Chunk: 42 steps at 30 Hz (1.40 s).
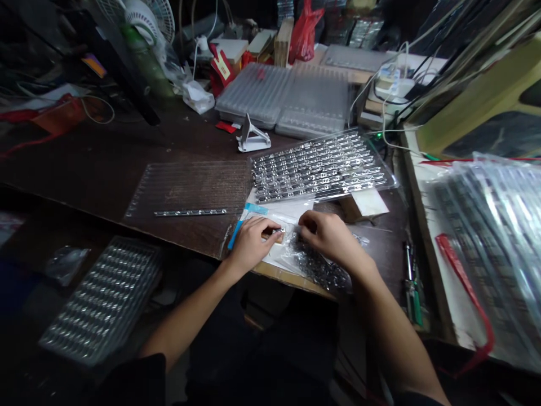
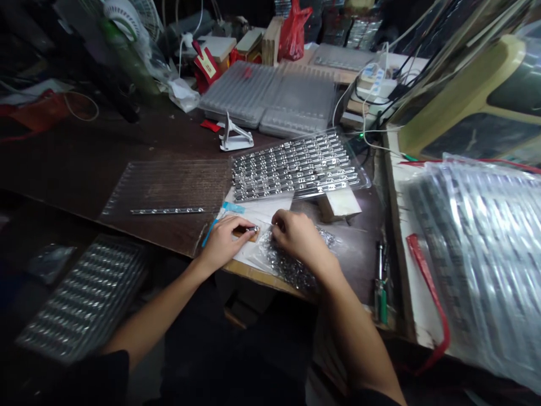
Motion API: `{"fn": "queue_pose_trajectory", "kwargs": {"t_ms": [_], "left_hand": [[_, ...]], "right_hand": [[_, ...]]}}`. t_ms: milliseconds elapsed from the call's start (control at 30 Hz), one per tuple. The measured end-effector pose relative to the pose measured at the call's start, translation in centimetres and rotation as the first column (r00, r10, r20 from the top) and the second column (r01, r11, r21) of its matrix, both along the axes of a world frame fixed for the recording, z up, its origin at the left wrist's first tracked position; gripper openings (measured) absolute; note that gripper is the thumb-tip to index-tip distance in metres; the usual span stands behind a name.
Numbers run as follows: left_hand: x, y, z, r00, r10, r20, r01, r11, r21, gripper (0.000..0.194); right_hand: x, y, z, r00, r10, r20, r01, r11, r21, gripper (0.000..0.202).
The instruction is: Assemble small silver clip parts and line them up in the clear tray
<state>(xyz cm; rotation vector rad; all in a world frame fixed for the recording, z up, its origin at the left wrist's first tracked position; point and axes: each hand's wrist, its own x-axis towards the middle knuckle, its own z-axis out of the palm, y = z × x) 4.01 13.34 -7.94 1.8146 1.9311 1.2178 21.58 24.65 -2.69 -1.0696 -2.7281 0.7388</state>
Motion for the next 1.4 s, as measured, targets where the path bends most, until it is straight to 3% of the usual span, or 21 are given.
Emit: {"fn": "queue_pose_trajectory", "kwargs": {"t_ms": [133, 400, 533, 633, 733, 867, 967, 1067, 1200, 1300, 1400], "left_hand": [[0.1, 0.0, -0.1, 1.0, 0.004, -0.026, -0.005, 1.0, -0.024, 0.003], [0.1, 0.0, 0.0, 1.0, -0.008, -0.026, 0.007, 0.999, -0.033, 0.003], [0.0, -0.7, 1.0, 0.992, 0.038, 0.117, -0.05, 0.994, 0.1, 0.005], [-1.2, -1.6, 1.6, 0.982, 0.091, 0.165, -0.118, 0.98, 0.162, 0.009], [-3.5, -2.4, 1.7, 0.986, 0.149, 0.074, -0.157, 0.98, 0.122, 0.009], [-6.9, -2.6, 1.6, 0.959, 0.262, -0.108, -0.258, 0.965, 0.054, 0.011], [-8.2, -2.2, 1.6, 0.939, 0.272, -0.211, -0.273, 0.962, 0.022, 0.011], [-8.3, -1.6, 1.6, 0.933, 0.233, -0.274, -0.246, 0.969, -0.014, 0.011], [-8.1, -1.4, 1.3, 0.905, 0.241, -0.351, -0.262, 0.965, -0.013, 0.01], [-8.6, -1.9, 1.3, 0.872, 0.265, -0.412, -0.296, 0.955, -0.012, 0.01], [-9.5, -2.6, 1.4, 0.83, 0.287, -0.477, -0.339, 0.941, -0.023, 0.008]], "right_hand": [[-0.2, 0.3, -0.7, 0.979, 0.015, -0.201, -0.014, 1.0, 0.005, 0.021], [-1.3, -0.1, -1.8, 0.975, 0.046, -0.219, -0.039, 0.999, 0.035, 0.014], [-2.3, -0.8, -2.0, 0.988, 0.048, -0.149, -0.046, 0.999, 0.012, 0.02], [-3.1, -1.6, -2.1, 0.973, 0.143, -0.18, -0.157, 0.986, -0.062, 0.024], [-3.7, -2.4, -2.0, 0.963, 0.235, -0.133, -0.242, 0.969, -0.04, 0.026], [-3.9, -3.6, -1.3, 0.949, 0.299, 0.102, -0.312, 0.938, 0.148, 0.029], [-3.9, -4.0, -1.0, 0.932, 0.335, 0.138, -0.354, 0.923, 0.153, 0.03], [-3.5, -3.3, -0.8, 0.949, 0.307, 0.065, -0.312, 0.946, 0.084, 0.031], [-1.8, -1.3, -0.4, 0.987, 0.161, 0.014, -0.162, 0.981, 0.102, 0.034], [-0.3, -0.2, 0.4, 0.994, 0.095, 0.051, -0.101, 0.988, 0.113, 0.031], [0.5, -0.2, 1.0, 0.984, 0.107, 0.139, -0.122, 0.988, 0.099, 0.025]]}}
